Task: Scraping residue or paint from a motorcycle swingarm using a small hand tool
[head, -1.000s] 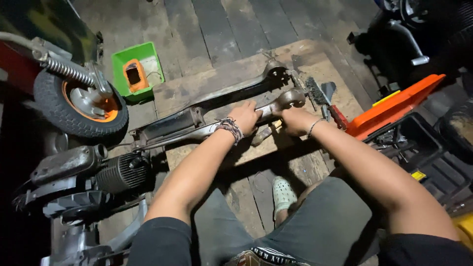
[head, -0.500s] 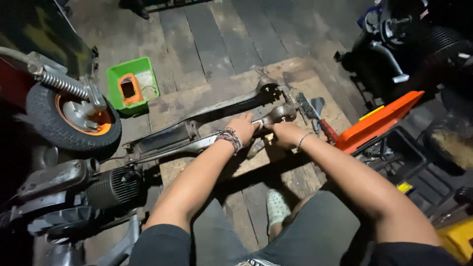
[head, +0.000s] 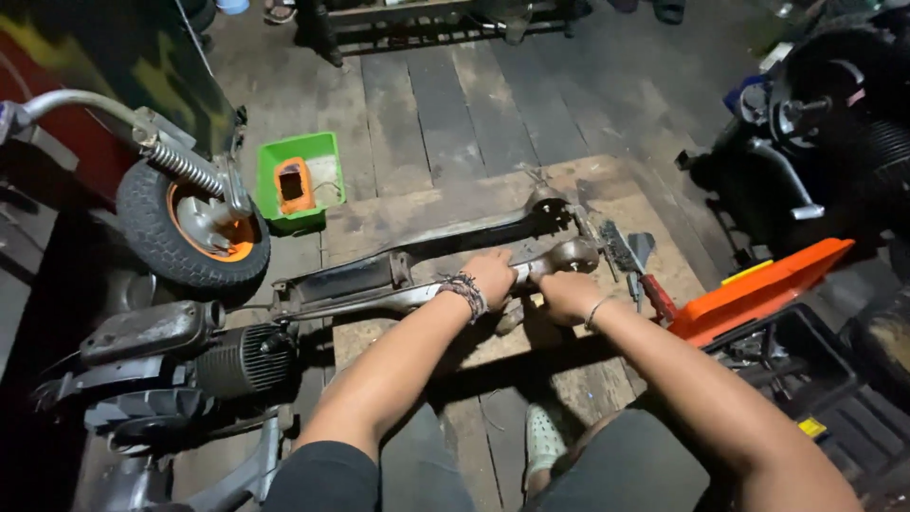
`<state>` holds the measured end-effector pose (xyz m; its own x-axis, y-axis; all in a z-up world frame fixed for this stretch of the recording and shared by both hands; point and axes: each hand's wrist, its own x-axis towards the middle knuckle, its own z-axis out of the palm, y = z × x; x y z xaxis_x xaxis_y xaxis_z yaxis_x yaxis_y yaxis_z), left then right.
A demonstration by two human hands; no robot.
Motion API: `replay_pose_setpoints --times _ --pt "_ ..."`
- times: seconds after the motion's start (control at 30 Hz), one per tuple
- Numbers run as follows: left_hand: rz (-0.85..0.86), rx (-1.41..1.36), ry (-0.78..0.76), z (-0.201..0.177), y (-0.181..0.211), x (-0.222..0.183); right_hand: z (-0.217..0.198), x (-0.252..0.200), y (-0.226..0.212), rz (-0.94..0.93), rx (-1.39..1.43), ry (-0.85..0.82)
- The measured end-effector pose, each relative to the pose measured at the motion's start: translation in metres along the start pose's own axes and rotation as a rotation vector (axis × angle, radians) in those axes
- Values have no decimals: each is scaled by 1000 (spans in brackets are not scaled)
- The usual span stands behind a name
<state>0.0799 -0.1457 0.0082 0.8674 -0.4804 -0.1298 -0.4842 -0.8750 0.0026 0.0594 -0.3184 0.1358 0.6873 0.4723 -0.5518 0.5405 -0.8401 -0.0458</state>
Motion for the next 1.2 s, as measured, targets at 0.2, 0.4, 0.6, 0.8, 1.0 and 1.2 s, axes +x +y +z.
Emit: replay_pose_setpoints --times 0.2,0.4,0.6,0.8,1.0,1.2 --pt "8 3 17 -1 -1 -4 3 -3 -2 -15 17 -19" --pt "4 12 11 -13 1 -11 5 -4 -2 -12 17 -25" --pt "-4 13 -12 -19 3 -11 -22 -26 -9 -29 23 -16" --pt "-18 -2 -12 -19 -2 -10 9 3 -2 -44 -60 29" --pt "-47 -27 -18 -39 -1 -32 22 24 -5 -83 -57 2" --pt "-119 -29 -25 -62 -23 -73 9 13 -33 -96 -71 9"
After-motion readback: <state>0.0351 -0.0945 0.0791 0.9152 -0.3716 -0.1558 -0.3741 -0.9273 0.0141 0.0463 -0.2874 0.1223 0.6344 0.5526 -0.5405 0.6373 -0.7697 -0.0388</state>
